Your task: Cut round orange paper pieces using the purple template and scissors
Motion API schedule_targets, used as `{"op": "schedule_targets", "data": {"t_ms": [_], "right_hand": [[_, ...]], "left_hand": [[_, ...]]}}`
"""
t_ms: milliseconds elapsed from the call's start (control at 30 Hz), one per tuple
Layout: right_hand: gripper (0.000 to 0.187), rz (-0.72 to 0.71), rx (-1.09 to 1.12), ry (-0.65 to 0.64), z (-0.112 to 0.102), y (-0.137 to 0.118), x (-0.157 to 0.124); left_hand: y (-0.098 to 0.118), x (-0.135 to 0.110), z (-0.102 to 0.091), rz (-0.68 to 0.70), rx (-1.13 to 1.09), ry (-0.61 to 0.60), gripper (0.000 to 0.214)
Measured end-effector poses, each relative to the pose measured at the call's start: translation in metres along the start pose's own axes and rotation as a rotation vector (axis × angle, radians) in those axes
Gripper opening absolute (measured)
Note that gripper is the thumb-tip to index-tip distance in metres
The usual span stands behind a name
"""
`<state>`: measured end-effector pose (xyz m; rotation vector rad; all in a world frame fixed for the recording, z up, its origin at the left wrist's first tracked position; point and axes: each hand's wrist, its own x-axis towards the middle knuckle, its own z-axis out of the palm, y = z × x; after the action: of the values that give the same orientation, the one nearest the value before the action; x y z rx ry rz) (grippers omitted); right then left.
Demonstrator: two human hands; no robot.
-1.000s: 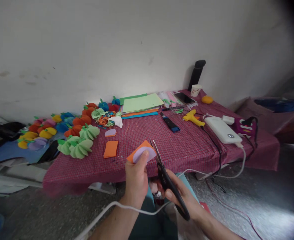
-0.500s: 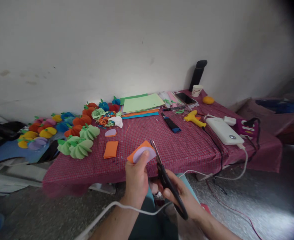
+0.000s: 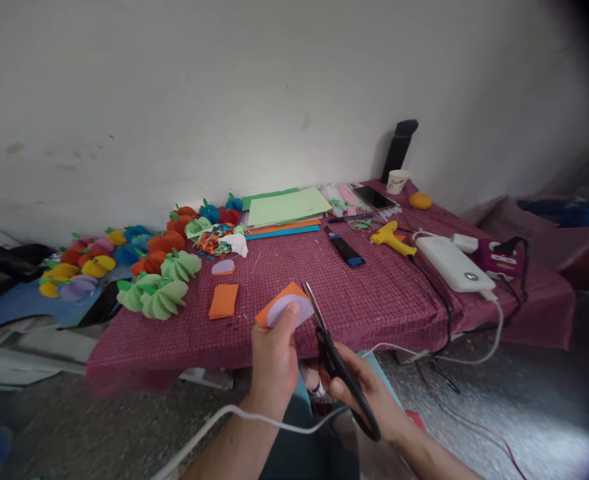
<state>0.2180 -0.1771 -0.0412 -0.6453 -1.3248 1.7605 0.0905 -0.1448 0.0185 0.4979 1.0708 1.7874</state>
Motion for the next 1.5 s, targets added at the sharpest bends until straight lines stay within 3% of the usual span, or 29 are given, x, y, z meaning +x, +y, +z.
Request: {"op": "schedule_targets", "data": {"t_ms": [500, 900, 1500], "right_hand": [[0.042, 0.050, -0.147, -0.002, -0.006, -0.008, 0.002], [0.029, 0.060, -0.202, -0.029, -0.015, -0.019, 0.004], [0.030, 0.082, -0.203, -0.164, -0.025, -0.041, 0.010]], "left_hand": [[0.003, 0.004, 0.000, 0.009, -0.009, -0.003, 0.014], [0.005, 0.008, -0.005, 0.024, 0.026, -0.046, 0.011], [0.013, 0.013, -0.005, -0.047, 0.052, -0.034, 0.015]]}}
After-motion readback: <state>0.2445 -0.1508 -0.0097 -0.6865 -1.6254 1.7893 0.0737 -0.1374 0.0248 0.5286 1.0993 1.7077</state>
